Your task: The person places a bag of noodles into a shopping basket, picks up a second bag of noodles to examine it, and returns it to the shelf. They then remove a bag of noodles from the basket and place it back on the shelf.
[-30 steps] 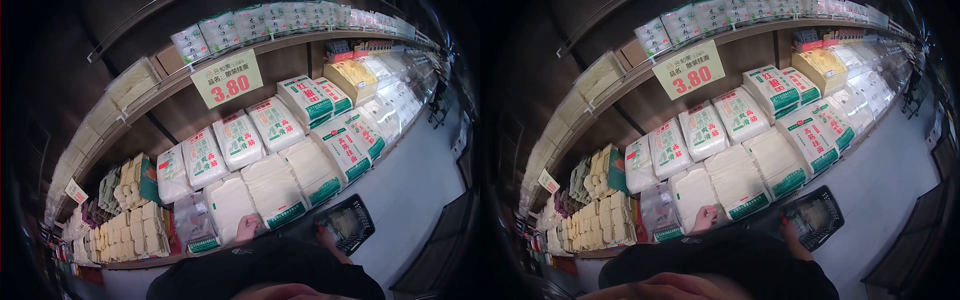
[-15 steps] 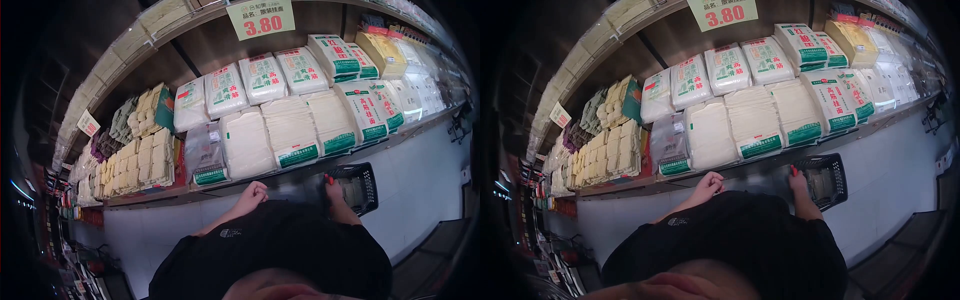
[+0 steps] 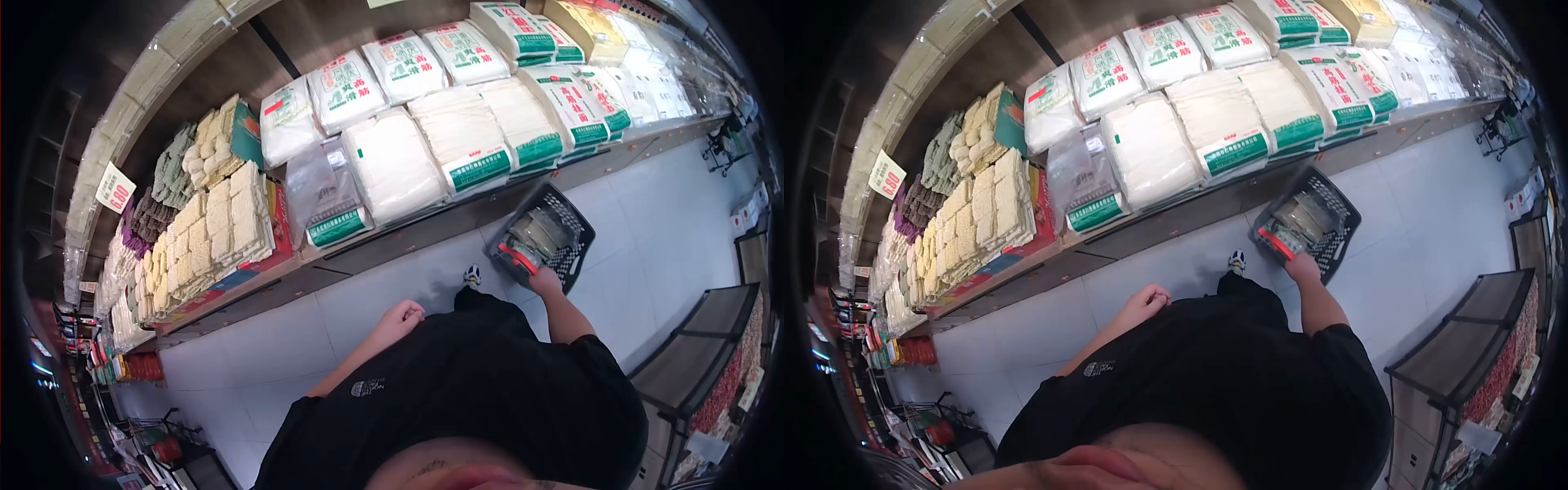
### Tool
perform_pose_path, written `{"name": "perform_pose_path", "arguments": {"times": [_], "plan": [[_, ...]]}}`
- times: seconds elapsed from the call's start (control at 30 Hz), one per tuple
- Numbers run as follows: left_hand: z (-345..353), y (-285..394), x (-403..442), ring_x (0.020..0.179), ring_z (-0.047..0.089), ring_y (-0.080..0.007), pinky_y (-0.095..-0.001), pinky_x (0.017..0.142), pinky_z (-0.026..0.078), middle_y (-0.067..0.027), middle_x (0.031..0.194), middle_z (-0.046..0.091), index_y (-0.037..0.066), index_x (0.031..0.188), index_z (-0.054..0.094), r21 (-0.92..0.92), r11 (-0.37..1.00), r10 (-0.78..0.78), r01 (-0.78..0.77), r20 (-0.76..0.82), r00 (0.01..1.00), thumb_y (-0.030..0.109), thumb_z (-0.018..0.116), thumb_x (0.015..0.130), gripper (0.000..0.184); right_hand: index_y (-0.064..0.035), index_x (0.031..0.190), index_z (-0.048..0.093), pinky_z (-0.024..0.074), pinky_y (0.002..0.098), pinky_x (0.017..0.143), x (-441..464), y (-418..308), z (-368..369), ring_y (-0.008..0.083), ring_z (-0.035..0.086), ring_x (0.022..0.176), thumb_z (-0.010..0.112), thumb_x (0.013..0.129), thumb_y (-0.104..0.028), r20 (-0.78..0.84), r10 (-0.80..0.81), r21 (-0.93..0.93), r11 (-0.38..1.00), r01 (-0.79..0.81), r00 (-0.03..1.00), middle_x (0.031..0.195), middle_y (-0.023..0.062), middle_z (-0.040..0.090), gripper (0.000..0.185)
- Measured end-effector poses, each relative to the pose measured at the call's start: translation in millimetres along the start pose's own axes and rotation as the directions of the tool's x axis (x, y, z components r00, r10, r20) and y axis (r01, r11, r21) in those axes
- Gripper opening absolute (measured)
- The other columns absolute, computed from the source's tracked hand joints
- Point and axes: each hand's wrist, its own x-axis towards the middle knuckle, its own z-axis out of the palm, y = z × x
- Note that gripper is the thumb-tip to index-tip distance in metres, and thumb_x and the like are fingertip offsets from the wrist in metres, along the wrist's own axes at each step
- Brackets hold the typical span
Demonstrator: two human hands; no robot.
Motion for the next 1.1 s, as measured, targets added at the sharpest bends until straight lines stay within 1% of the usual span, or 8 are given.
{"name": "perform_pose_path", "arguments": {"times": [0.17, 0.47, 0.57, 0.7, 0.87, 0.97, 1.0, 1.1], "plan": [[26, -43, -46, 0.088, 0.062, -0.0094, -0.0265, 0.08, 0.05, -0.0035, 0.095, 0.068, 0.003, 0.11, 0.064, -0.153, 0.983, -0.098, 0.097, 0.002, 0.995, 0.022, 0.058, 0.103, 0.022, -0.003, 0.119, 0.069, 0.0543, 0.0469, 0.095, -75, -44, 19, 0.037, 0.068, 0.111, 0.058, 0.088, -0.034, 0.06, -0.033, -0.085, 0.996, 0.038, 0.998, 0.118, 0.0215, 0.07, 0.045], [64, -51, -63, 0.09, 0.065, -0.0131, -0.0298, 0.083, 0.052, -0.0072, 0.101, 0.069, 0.004, 0.128, 0.058, 0.061, 0.988, -0.131, 0.139, -0.108, 0.985, 0.022, 0.065, 0.097, 0.036, -0.0004, 0.104, 0.074, 0.0547, 0.0474, 0.092, -99, -6, 109, 0.0393, 0.069, 0.106, 0.063, 0.086, -0.037, 0.392, -0.448, -0.064, 0.858, 0.509, 0.804, 0.109, 0.0235, 0.072, 0.042], [111, -43, -49, 0.092, 0.069, -0.0196, -0.0339, 0.083, 0.055, -0.0124, 0.113, 0.068, 0.006, 0.136, 0.054, 0.182, 0.979, -0.07, 0.092, -0.128, 0.989, 0.021, 0.069, 0.092, 0.049, -0.0015, 0.109, 0.072, 0.0542, 0.047, 0.093, -128, 12, 96, 0.0398, 0.068, 0.108, 0.063, 0.087, -0.036, 0.495, -0.471, -0.032, 0.83, 0.557, 0.73, 0.111, 0.0235, 0.071, 0.041], [183, -59, -17, 0.107, 0.066, -0.0289, -0.0407, 0.095, 0.051, -0.0141, 0.122, 0.066, 0.008, 0.142, 0.049, 0.487, 0.852, 0.193, -0.192, 0.049, 0.98, 0.025, 0.073, 0.089, 0.061, -0.0056, 0.115, 0.062, 0.0523, 0.0496, 0.094, -132, 71, 101, 0.0397, 0.065, 0.114, 0.062, 0.092, -0.031, 0.564, -0.494, 0.028, 0.812, 0.582, 0.662, 0.122, 0.0231, 0.066, 0.035], [272, -86, 7, 0.12, 0.06, -0.0339, -0.0493, 0.104, 0.043, -0.014, 0.128, 0.065, 0.013, 0.14, 0.052, 0.722, 0.545, 0.216, -0.426, 0.371, 0.903, 0.034, 0.074, 0.086, 0.062, -0.0078, 0.108, 0.061, 0.0508, 0.049, 0.092, -144, 176, 103, 0.0381, 0.062, 0.11, 0.072, 0.081, -0.024, 0.207, -0.749, 0.007, 0.645, 0.764, 0.63, 0.111, 0.0183, 0.063, 0.033], [316, -86, 28, 0.116, 0.063, -0.0316, -0.0508, 0.102, 0.043, -0.0124, 0.12, 0.068, 0.014, 0.128, 0.061, 0.764, 0.547, -0.231, -0.343, 0.532, 0.815, 0.034, 0.07, 0.087, 0.047, -0.0095, 0.106, 0.061, 0.0501, 0.0504, 0.089, -158, 208, 92, 0.034, 0.057, 0.112, 0.078, 0.073, -0.021, 0.039, -0.766, -0.093, 0.636, 0.766, 0.642, 0.109, 0.0115, 0.058, 0.039], [328, -88, 34, 0.109, 0.066, -0.0325, -0.0543, 0.095, 0.045, -0.013, 0.108, 0.072, 0.013, 0.114, 0.067, 0.784, 0.531, -0.28, -0.32, 0.519, 0.807, 0.033, 0.066, 0.087, 0.034, -0.0098, 0.104, 0.062, 0.0501, 0.0505, 0.089, -160, 214, 89, 0.0335, 0.056, 0.113, 0.078, 0.073, -0.022, 0.025, -0.75, -0.072, 0.658, 0.75, 0.66, 0.11, 0.0108, 0.058, 0.037], [351, -104, 30, 0.106, 0.067, -0.0352, -0.0525, 0.093, 0.048, -0.0171, 0.107, 0.072, 0.01, 0.111, 0.068, 0.721, 0.664, -0.32, -0.198, 0.514, 0.795, 0.036, 0.065, 0.086, 0.037, -0.0114, 0.094, 0.067, 0.0492, 0.05, 0.09, -157, 217, 80, 0.0292, 0.057, 0.112, 0.075, 0.074, -0.025, 0.048, -0.724, -0.142, 0.677, 0.722, 0.688, 0.106, 0.008, 0.06, 0.026]]}}
